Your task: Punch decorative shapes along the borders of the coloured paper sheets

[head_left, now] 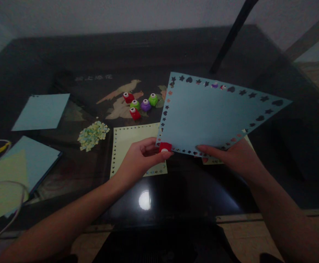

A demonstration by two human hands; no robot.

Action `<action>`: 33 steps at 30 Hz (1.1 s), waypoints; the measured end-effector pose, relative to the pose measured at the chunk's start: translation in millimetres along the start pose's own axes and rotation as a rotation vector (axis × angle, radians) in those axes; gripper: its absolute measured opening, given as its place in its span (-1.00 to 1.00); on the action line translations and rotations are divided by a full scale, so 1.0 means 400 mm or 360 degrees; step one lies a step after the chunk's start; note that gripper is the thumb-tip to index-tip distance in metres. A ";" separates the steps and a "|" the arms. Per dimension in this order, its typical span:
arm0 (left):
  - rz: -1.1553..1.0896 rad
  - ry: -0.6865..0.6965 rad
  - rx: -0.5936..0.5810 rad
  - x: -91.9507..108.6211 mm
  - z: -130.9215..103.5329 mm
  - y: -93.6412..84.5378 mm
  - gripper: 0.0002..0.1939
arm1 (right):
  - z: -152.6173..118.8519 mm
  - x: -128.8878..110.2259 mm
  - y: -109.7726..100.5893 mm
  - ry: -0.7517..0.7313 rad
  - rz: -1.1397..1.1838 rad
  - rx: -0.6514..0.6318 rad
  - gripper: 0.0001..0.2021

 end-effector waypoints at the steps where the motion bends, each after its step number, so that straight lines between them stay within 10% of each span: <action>1: 0.0001 -0.0001 -0.0001 0.000 0.000 0.000 -0.69 | 0.000 0.002 0.000 0.0007 0.0008 0.0003 -0.71; 33: 0.0012 0.0002 0.0014 0.001 0.000 0.002 -0.73 | 0.000 -0.002 -0.005 -0.0027 -0.0070 0.0034 -0.66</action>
Point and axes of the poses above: each hand's wrist, its own z-axis towards the middle knuckle, its own y-axis out of the palm, x = y × z, the point moved 10 cm from there along z, towards the middle knuckle, and after that the axes turned 2 degrees about -x, right-handed, at the moved point
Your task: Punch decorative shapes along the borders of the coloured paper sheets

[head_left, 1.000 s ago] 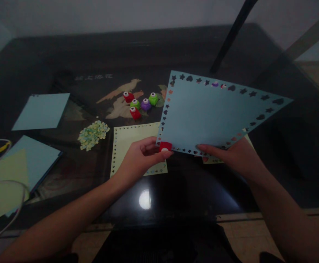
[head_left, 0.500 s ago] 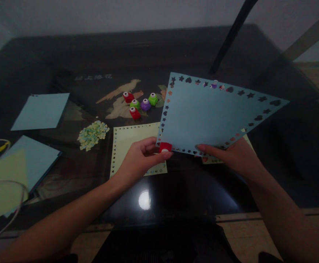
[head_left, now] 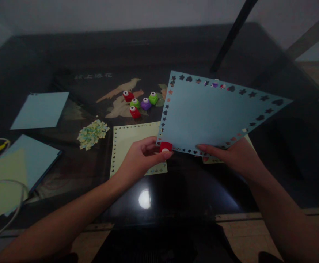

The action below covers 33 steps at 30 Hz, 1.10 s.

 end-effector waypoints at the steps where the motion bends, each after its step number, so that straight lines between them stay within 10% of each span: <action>1: 0.0007 0.0002 -0.0001 0.000 0.000 0.000 -0.72 | 0.000 -0.001 0.000 -0.0003 0.0010 -0.0003 -0.66; 33: -0.0046 0.0026 -0.0009 -0.003 0.000 -0.001 -0.73 | -0.002 0.015 0.006 0.0051 -0.0001 -0.0037 -0.74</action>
Point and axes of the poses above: each hand's wrist, its own z-axis towards the middle knuckle, its own y-axis out of the palm, x = y × z, the point moved 10 cm from there along z, towards the middle knuckle, and after that the axes turned 2 degrees about -x, right-handed, at the moved point
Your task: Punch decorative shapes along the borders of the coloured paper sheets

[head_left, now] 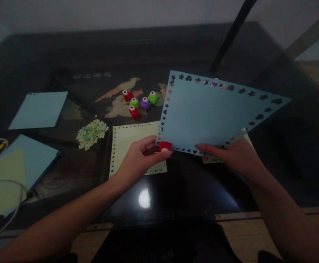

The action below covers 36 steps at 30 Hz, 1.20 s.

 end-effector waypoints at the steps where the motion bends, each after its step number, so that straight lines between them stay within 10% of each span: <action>1: -0.0004 -0.0002 0.0003 -0.001 0.000 -0.001 -0.73 | 0.000 0.000 0.000 -0.0002 -0.0004 0.0001 -0.75; 36: 0.0011 0.0008 0.0001 0.000 0.003 0.000 -0.73 | 0.000 0.000 -0.003 -0.0011 -0.0101 0.0015 -0.67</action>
Point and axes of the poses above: each hand's wrist, its own z-axis towards the middle knuckle, its own y-axis out of the palm, x = y × z, the point moved 10 cm from there along z, towards the middle knuckle, and after that the axes turned 2 degrees about -x, right-handed, at the moved point
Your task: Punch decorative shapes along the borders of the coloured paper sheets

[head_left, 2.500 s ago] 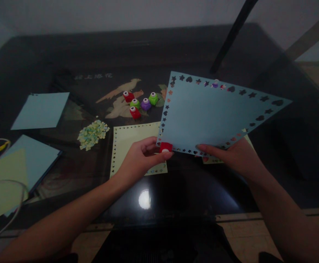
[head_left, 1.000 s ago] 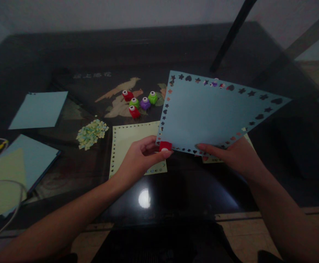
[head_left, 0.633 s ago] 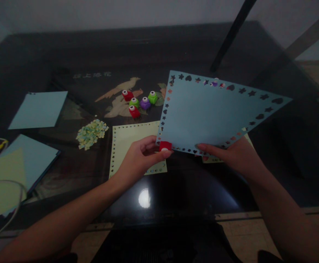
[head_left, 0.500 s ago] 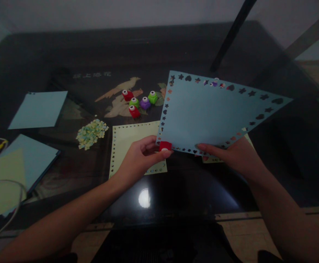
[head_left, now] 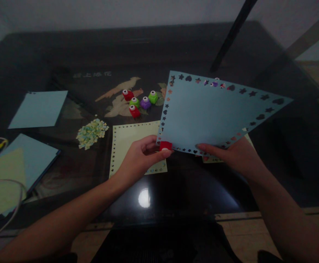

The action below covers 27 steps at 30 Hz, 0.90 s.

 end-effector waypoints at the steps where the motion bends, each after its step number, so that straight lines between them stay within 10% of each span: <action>1: -0.0005 0.0001 -0.0003 -0.001 0.000 0.000 -0.73 | 0.000 0.000 -0.001 -0.0002 0.0003 0.0004 -0.67; 27: 0.0002 0.0014 -0.0040 0.010 -0.006 0.009 -0.76 | -0.002 0.001 -0.001 0.0021 0.0046 0.0009 -0.60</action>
Point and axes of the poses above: each hand's wrist, its own z-axis towards the middle knuckle, its own y-axis out of the palm, x = y × z, the point moved 10 cm from there along z, towards the middle knuckle, and after that the axes turned 2 degrees about -x, right-handed, at the moved point
